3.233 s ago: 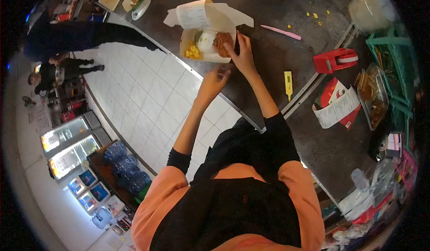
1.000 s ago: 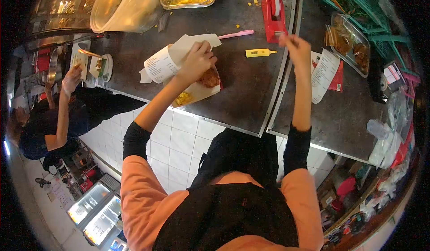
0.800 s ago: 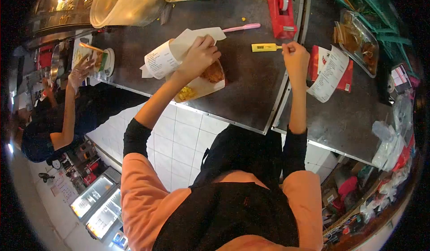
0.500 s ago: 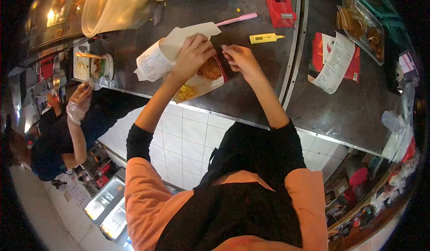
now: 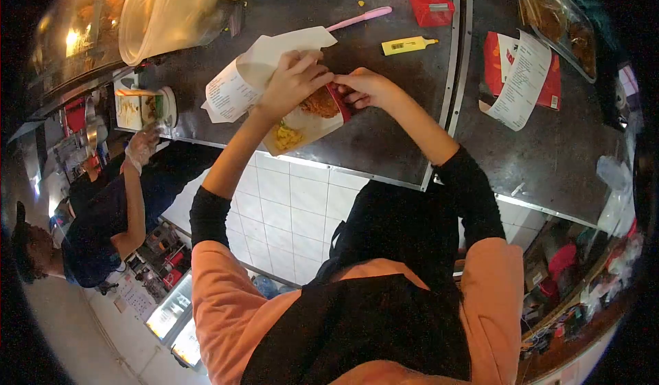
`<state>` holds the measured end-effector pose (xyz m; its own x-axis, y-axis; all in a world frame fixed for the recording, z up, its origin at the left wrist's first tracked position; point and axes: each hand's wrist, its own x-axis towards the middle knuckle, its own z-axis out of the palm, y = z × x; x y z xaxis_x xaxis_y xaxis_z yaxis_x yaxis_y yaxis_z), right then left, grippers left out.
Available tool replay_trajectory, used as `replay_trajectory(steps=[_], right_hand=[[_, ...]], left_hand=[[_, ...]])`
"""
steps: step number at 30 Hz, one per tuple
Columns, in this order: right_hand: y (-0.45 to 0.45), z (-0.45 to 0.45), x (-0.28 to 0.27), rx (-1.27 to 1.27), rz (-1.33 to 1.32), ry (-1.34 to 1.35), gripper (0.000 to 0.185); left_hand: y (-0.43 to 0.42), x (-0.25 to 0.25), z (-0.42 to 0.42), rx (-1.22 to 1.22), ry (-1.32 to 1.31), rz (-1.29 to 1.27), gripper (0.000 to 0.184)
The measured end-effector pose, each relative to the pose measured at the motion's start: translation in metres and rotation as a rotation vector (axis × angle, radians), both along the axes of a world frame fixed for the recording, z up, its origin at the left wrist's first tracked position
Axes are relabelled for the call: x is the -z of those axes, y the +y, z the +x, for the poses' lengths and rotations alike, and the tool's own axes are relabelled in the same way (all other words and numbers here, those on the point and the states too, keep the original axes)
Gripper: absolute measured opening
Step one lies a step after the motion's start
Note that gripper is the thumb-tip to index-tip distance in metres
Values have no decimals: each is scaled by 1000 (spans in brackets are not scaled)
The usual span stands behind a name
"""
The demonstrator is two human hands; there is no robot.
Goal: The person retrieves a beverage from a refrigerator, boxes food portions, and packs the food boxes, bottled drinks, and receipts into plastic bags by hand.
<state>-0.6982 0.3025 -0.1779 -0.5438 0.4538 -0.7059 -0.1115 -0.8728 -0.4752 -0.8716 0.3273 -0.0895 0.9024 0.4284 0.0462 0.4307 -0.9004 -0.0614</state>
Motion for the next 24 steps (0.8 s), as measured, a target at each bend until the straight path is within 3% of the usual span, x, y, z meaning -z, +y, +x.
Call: replay_trajectory(steps=[5, 10, 12, 16, 18, 19, 21, 22, 24], right_hand=[[-1, 6, -17, -231, -46, 40, 42], [-39, 4, -14, -116, -330, 247, 43], [-58, 5, -5, 39, -519, 574, 41], [-84, 13, -12, 77, -501, 555, 42], [-82, 27, -36, 18, -268, 291, 44], [-81, 32, -44, 18, -270, 291, 44], [-79, 42, -56, -4, 150, -173, 46], [-78, 45, -56, -7, 152, -174, 46], [-76, 53, -57, 110, 521, -390, 44]], left_hand=[[9, 0, -5, -3, 36, 33, 26], [8, 0, -10, 29, 58, 40, 26], [7, -2, -8, 26, 79, 25, 26], [8, -6, -5, 60, 170, 33, 30], [8, -8, 1, 51, 241, 58, 33], [7, -9, 5, 40, 312, 85, 37], [3, -13, 12, -5, 334, 99, 40], [-1, -16, 15, -50, 358, 115, 43], [-13, -21, 19, -59, 322, 110, 46]])
